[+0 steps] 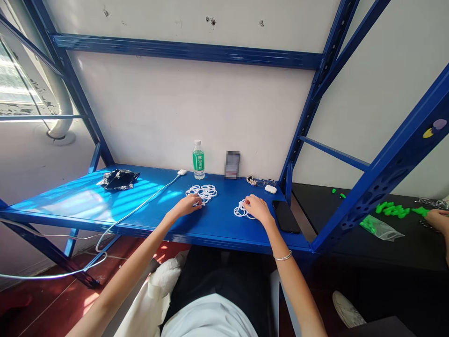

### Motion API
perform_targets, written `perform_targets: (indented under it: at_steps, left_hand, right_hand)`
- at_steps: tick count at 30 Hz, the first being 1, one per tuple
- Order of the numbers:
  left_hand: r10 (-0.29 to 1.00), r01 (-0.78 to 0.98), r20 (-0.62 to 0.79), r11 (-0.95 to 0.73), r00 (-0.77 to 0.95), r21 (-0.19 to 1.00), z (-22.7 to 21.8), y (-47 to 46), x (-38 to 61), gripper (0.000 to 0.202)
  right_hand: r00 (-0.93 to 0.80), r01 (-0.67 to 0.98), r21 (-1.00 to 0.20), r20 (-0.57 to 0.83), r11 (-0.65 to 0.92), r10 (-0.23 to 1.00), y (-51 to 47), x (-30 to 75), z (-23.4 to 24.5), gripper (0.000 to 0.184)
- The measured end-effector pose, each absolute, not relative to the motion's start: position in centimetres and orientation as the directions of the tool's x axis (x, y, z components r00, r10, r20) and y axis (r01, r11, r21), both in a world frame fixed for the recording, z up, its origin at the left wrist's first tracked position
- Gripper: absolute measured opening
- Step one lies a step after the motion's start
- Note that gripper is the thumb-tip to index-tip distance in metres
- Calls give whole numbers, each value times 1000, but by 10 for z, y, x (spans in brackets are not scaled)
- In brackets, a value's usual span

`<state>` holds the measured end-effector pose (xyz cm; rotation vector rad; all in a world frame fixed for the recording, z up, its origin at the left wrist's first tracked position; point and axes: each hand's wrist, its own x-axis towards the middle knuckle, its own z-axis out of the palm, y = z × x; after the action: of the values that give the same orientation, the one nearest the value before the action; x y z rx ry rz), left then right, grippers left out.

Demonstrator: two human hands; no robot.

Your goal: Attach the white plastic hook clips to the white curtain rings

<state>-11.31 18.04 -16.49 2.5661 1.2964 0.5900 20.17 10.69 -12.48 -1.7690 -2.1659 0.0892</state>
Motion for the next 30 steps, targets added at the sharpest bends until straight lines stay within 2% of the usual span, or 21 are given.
perform_targets:
  at_steps: [6, 9, 12, 15, 19, 24, 30]
  left_hand:
    - [781, 684, 290, -624, 553, 377, -150, 173, -114, 20]
    - [742, 572, 321, -663, 588, 483, -133, 160, -110, 24]
    - [682, 394, 309, -669, 663, 631, -116, 142, -101, 30]
    - [652, 253, 255, -580, 714, 774, -107, 126, -89, 33]
    - [645, 105, 213, -417, 734, 903, -108, 114, -75, 34]
    - [634, -16, 192, -272, 749, 962, -115, 108, -62, 34]
    - [671, -141, 164, -90, 723, 986, -121, 105, -53, 32]
  right_hand:
    - [-136, 940, -270, 270, 210, 953, 102, 200, -117, 23]
    - [-168, 901, -340, 302, 271, 938, 99, 197, -113, 24]
    - [-263, 788, -475, 316, 392, 911, 94, 187, -109, 22]
    - [-374, 650, -589, 301, 479, 877, 86, 173, -104, 25]
    - [-469, 545, -655, 279, 524, 838, 79, 155, -101, 27]
    - [-441, 460, -721, 321, 518, 838, 78, 146, -105, 27]
    - [-520, 214, -919, 181, 332, 835, 79, 142, -111, 34]
